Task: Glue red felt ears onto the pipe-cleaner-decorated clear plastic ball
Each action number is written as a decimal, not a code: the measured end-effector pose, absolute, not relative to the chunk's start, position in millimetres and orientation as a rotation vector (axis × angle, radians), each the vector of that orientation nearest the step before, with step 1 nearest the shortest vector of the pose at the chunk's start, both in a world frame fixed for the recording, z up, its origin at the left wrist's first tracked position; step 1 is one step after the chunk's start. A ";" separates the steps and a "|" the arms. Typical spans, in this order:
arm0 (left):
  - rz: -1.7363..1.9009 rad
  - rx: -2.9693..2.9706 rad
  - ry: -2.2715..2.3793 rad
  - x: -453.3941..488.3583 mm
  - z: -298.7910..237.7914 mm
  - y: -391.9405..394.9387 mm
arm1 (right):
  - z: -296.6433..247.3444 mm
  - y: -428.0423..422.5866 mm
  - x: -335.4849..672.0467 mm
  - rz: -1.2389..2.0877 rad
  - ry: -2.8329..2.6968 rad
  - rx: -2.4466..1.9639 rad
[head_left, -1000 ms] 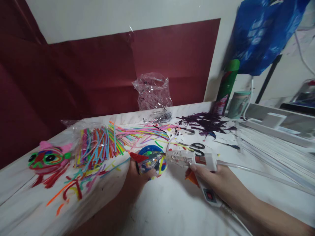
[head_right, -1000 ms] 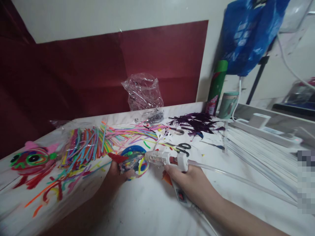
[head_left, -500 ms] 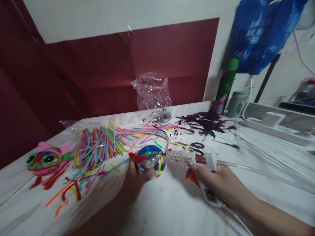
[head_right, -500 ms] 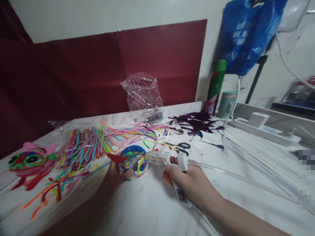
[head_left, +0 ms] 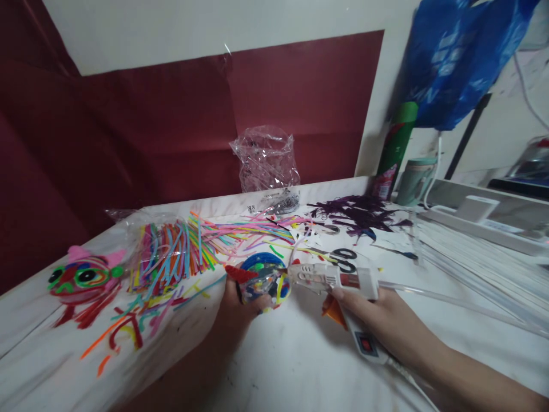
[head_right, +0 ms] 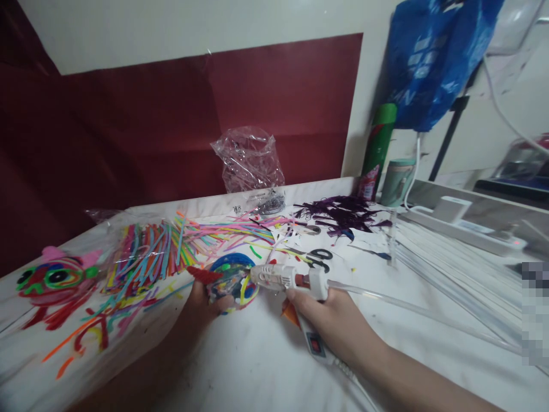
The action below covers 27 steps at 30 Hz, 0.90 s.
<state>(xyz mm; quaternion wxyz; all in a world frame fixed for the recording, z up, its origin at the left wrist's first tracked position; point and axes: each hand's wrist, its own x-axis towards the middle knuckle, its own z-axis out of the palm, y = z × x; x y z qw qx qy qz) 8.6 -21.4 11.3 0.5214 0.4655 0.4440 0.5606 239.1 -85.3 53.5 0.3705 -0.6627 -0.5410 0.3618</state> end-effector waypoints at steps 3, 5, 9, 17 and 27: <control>1.337 1.110 1.062 9.1 11.3 -21.5 | 54.1 -85.5 235.9 0.951 -1.330 -1.732; 1.355 1.111 1.067 9.8 12.0 -22.5 | 55.5 -86.4 232.8 0.954 -1.266 -1.723; 1.377 1.134 1.075 11.2 13.8 -24.6 | 60.0 -88.3 228.5 0.979 -1.267 -1.563; 1.385 1.117 1.065 12.5 13.6 -24.9 | 62.9 -85.3 230.3 1.105 -1.327 -1.508; 1.369 1.088 1.061 11.7 12.4 -24.0 | 61.9 -89.5 227.1 1.006 -1.293 -1.520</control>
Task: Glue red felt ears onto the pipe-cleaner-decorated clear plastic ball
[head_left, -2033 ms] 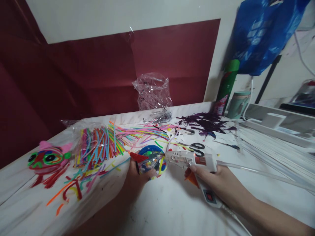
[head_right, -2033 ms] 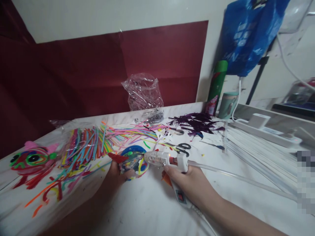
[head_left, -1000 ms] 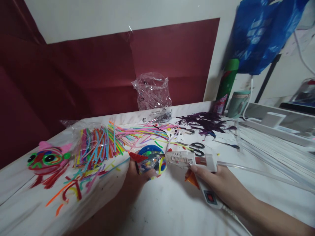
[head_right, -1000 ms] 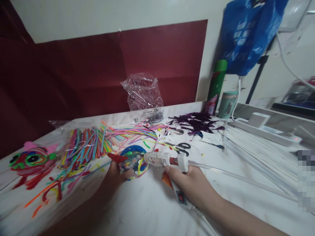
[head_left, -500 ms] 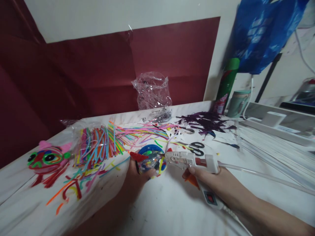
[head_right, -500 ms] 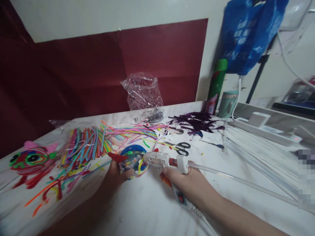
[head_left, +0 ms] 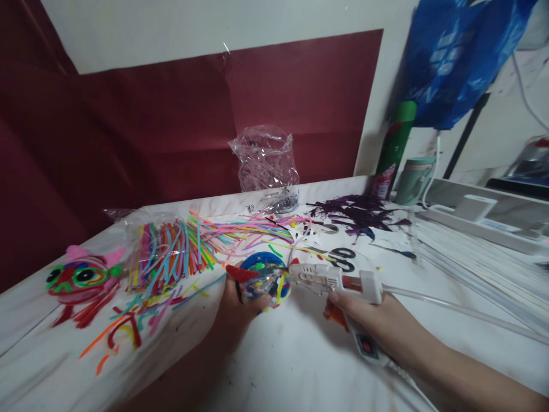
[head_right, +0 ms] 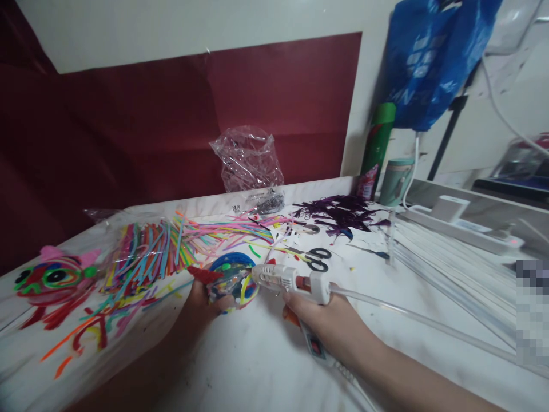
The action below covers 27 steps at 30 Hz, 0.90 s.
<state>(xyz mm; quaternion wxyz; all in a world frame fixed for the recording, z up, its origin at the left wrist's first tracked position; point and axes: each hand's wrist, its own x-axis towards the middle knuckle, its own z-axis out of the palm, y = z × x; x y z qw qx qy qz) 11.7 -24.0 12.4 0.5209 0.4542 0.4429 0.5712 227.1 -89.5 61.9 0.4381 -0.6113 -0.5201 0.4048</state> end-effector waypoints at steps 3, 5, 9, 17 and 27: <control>1.372 1.095 1.067 11.5 10.7 -23.2 | 61.4 -89.8 228.1 1.024 -1.301 -1.536; 1.386 1.101 1.066 11.7 9.9 -23.1 | 61.2 -89.8 228.4 1.044 -1.314 -1.541; 1.381 1.099 1.076 12.4 10.2 -23.6 | 60.7 -89.4 228.1 1.050 -1.290 -1.543; 1.385 1.121 1.098 12.7 11.7 -24.3 | 59.5 -89.5 228.1 1.016 -1.352 -1.521; 1.380 1.119 1.082 12.0 12.3 -25.1 | 57.4 -88.6 229.0 0.995 -1.367 -1.516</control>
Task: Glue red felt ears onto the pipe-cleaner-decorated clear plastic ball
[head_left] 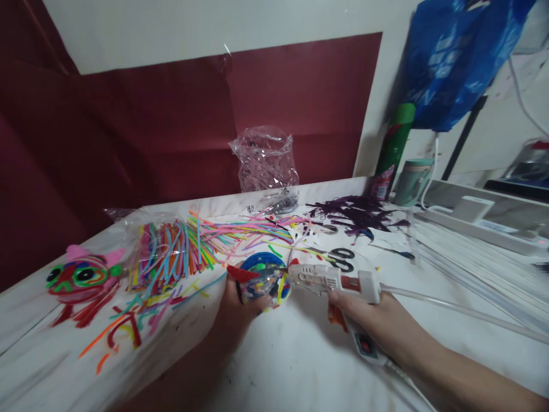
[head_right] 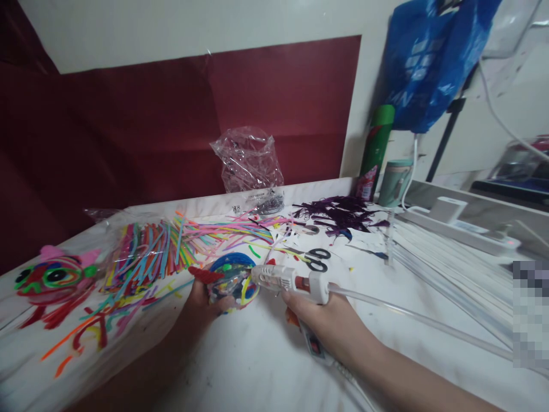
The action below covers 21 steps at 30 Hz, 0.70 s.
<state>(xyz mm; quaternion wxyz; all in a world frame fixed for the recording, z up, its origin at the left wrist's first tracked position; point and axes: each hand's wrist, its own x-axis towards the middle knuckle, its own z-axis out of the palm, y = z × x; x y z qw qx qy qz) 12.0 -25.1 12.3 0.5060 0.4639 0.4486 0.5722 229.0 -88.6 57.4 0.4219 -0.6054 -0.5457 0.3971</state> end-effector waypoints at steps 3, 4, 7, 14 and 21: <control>1.371 1.118 1.058 12.1 11.5 -24.6 | 55.6 -87.5 229.0 1.007 -1.376 -1.504; 1.368 1.117 1.059 12.3 11.3 -24.4 | 55.2 -87.1 229.3 1.010 -1.371 -1.505; 1.378 1.112 1.069 12.8 10.9 -23.9 | 53.8 -85.7 232.3 0.995 -1.378 -1.509; 1.398 1.103 1.075 12.3 8.8 -21.9 | 46.3 -83.0 242.7 0.992 -1.422 -1.544; 1.388 1.099 1.039 11.8 8.5 -21.1 | 47.7 -83.8 241.9 0.994 -1.401 -1.545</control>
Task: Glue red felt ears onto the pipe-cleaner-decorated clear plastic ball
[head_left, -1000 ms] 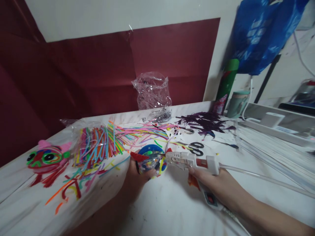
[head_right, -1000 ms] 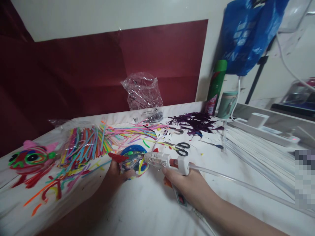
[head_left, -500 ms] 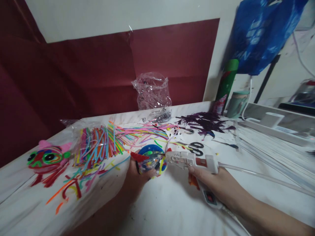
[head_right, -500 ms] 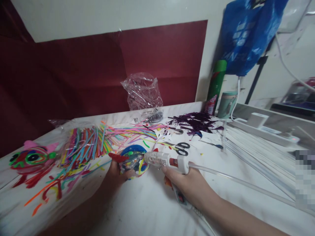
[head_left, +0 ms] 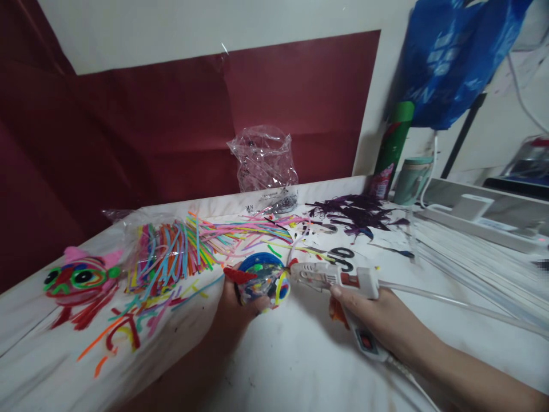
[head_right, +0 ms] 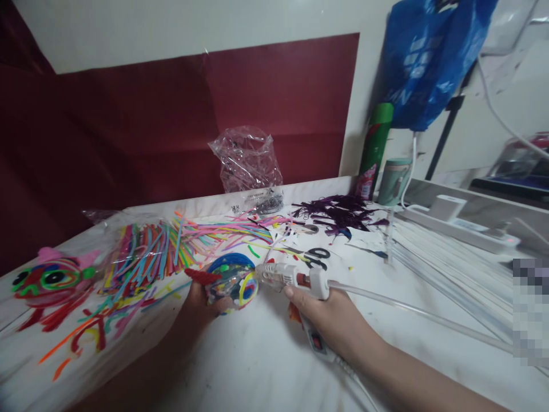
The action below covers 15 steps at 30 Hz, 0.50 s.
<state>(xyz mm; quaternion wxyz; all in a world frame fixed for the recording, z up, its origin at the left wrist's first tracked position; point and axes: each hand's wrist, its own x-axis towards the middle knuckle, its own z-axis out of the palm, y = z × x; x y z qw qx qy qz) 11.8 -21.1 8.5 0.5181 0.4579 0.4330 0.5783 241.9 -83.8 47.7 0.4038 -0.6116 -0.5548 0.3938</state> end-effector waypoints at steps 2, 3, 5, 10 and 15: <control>1.365 1.115 1.054 11.4 9.0 -20.9 | 49.5 -84.2 240.5 0.995 -1.394 -1.519; 1.360 1.120 1.056 11.2 9.2 -20.9 | 50.1 -84.3 240.0 0.992 -1.393 -1.504; 1.359 1.115 1.051 10.8 9.5 -21.2 | 50.2 -84.2 240.0 0.983 -1.393 -1.502; 1.363 1.076 1.045 10.6 10.1 -22.8 | 46.8 -83.1 243.6 0.992 -1.392 -1.558; 1.360 1.088 1.029 10.1 9.8 -22.4 | 43.6 -83.1 245.4 0.999 -1.423 -1.524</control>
